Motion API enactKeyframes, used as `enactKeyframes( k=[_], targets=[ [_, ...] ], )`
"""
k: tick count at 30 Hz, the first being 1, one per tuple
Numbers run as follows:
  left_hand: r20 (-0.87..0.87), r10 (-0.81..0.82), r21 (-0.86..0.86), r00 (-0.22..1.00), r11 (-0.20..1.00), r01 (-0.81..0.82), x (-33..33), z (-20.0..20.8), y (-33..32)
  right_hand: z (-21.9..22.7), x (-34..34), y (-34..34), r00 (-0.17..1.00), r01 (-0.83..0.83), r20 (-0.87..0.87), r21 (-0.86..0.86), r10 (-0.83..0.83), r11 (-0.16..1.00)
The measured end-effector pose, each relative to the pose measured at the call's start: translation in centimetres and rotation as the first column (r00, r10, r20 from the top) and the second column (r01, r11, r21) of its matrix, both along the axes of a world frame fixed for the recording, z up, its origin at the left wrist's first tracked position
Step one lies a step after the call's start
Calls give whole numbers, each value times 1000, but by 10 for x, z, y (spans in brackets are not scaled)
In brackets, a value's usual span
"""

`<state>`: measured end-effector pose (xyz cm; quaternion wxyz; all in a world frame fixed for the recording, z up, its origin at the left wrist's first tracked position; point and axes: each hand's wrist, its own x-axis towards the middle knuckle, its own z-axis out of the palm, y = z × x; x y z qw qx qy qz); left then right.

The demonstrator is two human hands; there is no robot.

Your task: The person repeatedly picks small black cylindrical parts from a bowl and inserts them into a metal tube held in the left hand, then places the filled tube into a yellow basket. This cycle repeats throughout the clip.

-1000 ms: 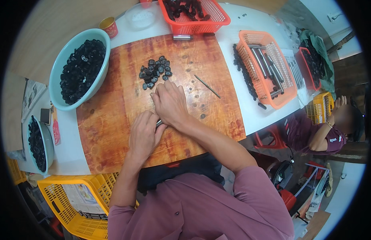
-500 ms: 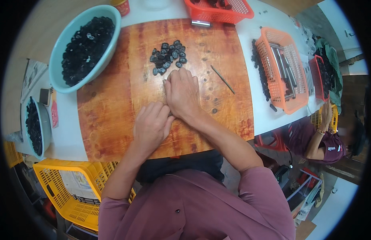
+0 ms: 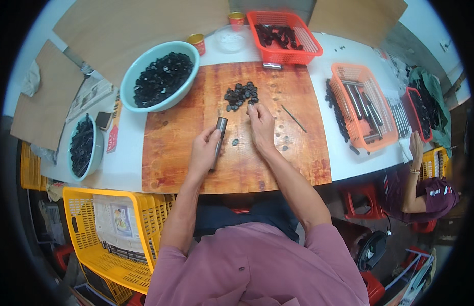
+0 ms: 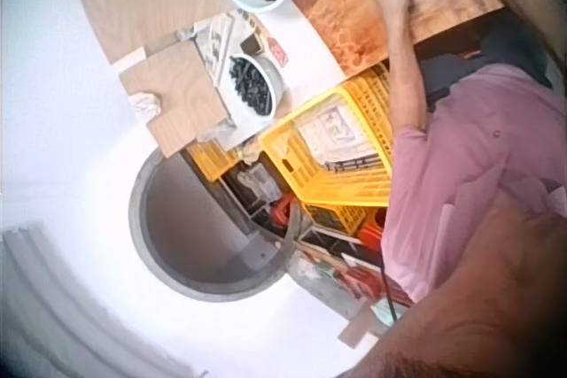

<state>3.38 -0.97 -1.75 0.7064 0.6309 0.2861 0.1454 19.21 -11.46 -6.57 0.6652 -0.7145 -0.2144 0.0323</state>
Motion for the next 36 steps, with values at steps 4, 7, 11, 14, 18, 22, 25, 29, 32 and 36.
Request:
enactKeyframes(
  k=[4, 7, 11, 14, 18, 22, 25, 29, 32, 36],
  targets=[
    [95, 86, -412, 992, 911, -40, -16, -7, 7, 12, -10, -10, 981, -195, -49, -138, 190, 971],
    [173, 139, -482, 975, 875, -40, -24, -19, 6, 24, -27, -22, 911, -351, 125, -264, 393, 898],
    [278, 138, -496, 950, 868, 19, -29, -18, 2, 32, -47, -32, 762, -335, 398, -433, 510, 837],
    [295, 139, -500, 945, 866, 29, -29, -21, 3, 25, -49, -34, 782, -340, 368, -424, 503, 839],
    [296, 140, -516, 945, 856, 35, -29, -25, 4, 24, -45, -29, 856, -287, 312, -375, 411, 882],
    [312, 133, -483, 941, 875, 37, -30, -28, 2, 27, -41, -26, 897, -122, 334, -443, 290, 888],
    [317, 131, -497, 939, 867, 47, -31, -28, 4, 22, -30, -27, 933, -132, 251, -428, 258, 894],
    [342, 126, -520, 931, 851, 76, -33, -28, 5, 27, -12, -39, 909, -382, 5, -392, 417, 837],
    [355, 122, -546, 927, 832, 100, -34, -25, 6, 44, -15, -41, 864, -432, 2, -510, 503, 744],
    [383, 129, -587, 915, 798, 133, -34, -25, 7, 46, -18, -39, 856, -372, 69, -607, 513, 702]
  ],
)
